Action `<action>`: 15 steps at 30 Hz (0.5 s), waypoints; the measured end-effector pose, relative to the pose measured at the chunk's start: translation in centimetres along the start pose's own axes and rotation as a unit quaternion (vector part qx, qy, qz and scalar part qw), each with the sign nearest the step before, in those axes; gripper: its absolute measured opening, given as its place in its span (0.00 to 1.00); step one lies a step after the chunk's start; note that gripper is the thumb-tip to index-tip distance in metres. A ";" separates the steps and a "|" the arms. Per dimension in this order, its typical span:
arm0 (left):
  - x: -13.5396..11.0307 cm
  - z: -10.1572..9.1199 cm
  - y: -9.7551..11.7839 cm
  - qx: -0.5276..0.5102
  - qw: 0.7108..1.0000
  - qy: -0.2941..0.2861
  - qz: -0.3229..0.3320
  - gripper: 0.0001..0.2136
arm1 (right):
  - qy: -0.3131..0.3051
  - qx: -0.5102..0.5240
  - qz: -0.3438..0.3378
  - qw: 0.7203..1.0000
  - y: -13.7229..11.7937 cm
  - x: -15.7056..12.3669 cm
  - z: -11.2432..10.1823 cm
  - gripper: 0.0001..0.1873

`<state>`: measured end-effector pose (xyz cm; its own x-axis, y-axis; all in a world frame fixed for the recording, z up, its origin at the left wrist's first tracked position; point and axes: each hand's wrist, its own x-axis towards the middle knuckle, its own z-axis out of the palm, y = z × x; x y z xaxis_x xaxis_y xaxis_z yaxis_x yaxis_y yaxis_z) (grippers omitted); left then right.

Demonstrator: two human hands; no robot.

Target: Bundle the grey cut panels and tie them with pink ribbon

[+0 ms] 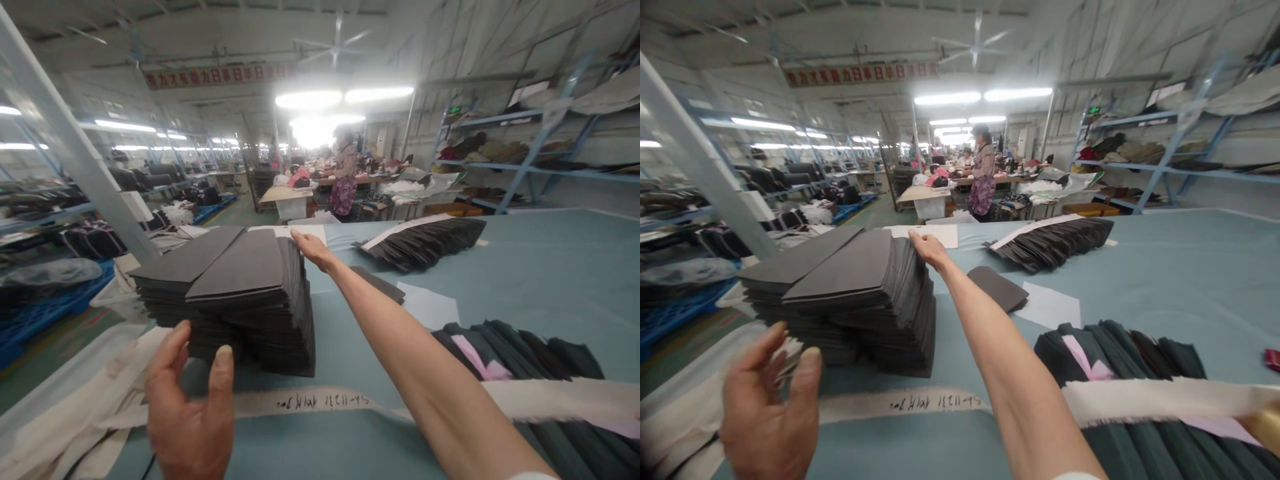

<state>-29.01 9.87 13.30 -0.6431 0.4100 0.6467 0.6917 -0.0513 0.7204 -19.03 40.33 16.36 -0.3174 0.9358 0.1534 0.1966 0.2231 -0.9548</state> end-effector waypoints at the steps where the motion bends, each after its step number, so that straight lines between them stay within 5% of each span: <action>1: 0.5 -0.2 0.5 0.037 0.996 -0.003 0.084 0.28 | -0.010 -0.012 -0.002 1.000 0.2 0.5 0.2 0.28; 3: 2.0 -0.3 1.3 0.088 0.967 -0.024 0.236 0.28 | -0.029 -0.029 -0.006 0.999 0.4 1.2 0.4 0.29; 5: 3.7 0.0 1.6 0.114 0.940 -0.055 0.318 0.29 | -0.043 -0.038 -0.011 0.998 0.5 1.5 0.5 0.29; 10: 6.5 1.1 0.4 0.168 0.903 -0.144 0.368 0.25 | -0.054 -0.038 -0.048 0.997 0.3 1.1 0.0 0.28; 15: 7.0 1.0 -0.3 0.191 0.894 -0.154 0.374 0.24 | -0.050 -0.010 -0.106 0.993 0.1 0.7 -0.2 0.23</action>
<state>-33.40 13.69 17.37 0.1272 0.6245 0.7706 0.9901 -0.1261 -0.0613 -19.00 41.05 16.42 -0.4439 0.8355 0.3240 0.1330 0.4190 -0.8982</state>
